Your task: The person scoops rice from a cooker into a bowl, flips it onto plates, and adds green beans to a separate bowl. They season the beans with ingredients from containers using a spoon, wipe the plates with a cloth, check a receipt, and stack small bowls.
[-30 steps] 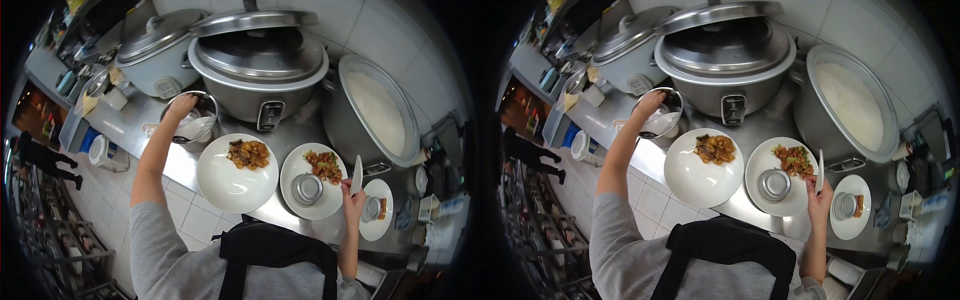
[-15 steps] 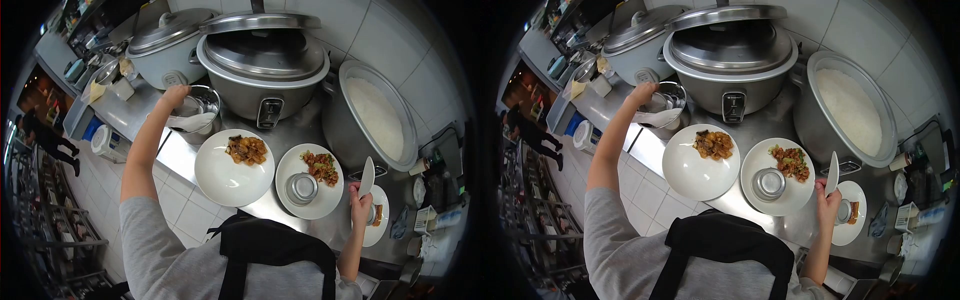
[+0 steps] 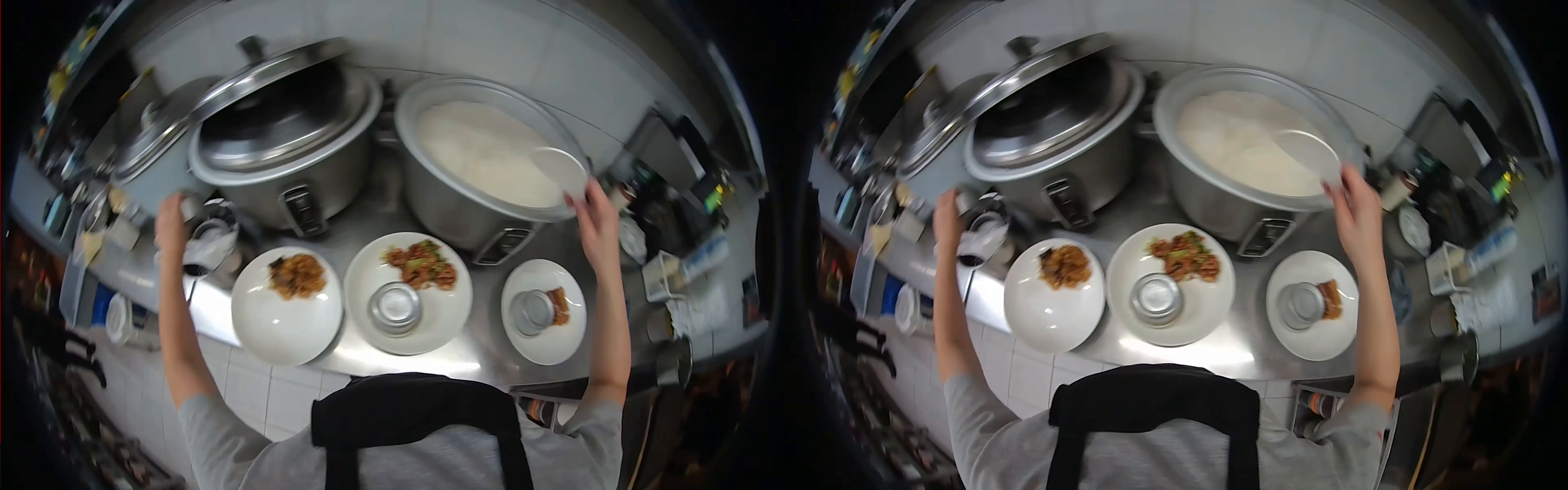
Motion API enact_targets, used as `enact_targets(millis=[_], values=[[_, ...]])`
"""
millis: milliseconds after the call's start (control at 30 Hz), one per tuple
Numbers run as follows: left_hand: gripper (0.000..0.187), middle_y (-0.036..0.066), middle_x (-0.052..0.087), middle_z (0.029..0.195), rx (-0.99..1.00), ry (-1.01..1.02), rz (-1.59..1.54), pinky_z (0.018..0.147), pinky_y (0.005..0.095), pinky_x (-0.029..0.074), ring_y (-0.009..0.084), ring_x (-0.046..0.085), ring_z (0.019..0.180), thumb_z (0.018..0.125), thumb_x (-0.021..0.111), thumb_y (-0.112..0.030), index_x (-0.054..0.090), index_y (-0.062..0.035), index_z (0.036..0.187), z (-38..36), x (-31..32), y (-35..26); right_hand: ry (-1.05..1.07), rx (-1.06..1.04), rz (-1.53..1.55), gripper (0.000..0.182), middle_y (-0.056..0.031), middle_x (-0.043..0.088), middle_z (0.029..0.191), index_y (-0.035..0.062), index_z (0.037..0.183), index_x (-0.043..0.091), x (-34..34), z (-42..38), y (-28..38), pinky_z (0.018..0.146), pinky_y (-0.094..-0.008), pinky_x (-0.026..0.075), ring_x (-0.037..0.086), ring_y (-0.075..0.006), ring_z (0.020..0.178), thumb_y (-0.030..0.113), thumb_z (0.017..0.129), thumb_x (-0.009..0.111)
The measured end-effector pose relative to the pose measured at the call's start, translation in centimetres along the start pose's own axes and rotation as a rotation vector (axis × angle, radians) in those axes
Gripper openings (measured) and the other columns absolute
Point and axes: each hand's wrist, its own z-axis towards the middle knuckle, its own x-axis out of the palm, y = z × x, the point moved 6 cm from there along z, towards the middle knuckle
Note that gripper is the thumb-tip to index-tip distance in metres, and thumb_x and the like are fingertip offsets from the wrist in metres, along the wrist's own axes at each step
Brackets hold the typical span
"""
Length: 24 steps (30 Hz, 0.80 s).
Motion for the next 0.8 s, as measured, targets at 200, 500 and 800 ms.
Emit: enact_targets(millis=[200,500,800], values=[[0.047,0.012,0.052,0.101,-0.179,-0.226,0.048,0.083,0.0408,0.041,0.0341,0.047,0.100,0.067,0.054,0.007,0.052,-0.0106,0.111,-2.6,-1.4,1.2,0.138,-0.028,-0.595,0.029,-0.0200,0.061,0.085,0.0084,0.109,0.053,3.4,11.2,-10.4,0.073,-0.0477,0.043,0.059,-0.0372,0.084,0.005,0.080,0.050],[0.047,0.011,0.050,0.099,-0.198,-0.234,0.102,0.082,0.0419,0.040,0.0321,0.046,0.099,0.066,0.053,0.007,0.050,-0.0083,0.110,-2.5,-1.2,-0.1,0.428,-0.332,-0.556,0.029,-0.0127,0.063,0.078,0.0121,0.107,0.057,17.5,17.1,-10.0,0.082,-0.0419,0.035,0.060,-0.0279,0.083,0.003,0.082,0.046],[0.047,0.012,0.050,0.099,-0.372,-0.418,0.062,0.082,0.0409,0.039,0.0319,0.047,0.098,0.066,0.051,0.008,0.050,-0.0070,0.110,-3.4,-1.6,-0.4,0.649,-0.728,-0.568,0.034,-0.0086,0.056,0.075,0.0105,0.106,0.057,13.9,8.9,-4.9,0.086,-0.0431,0.034,0.056,-0.0243,0.078,-0.001,0.075,0.050]])
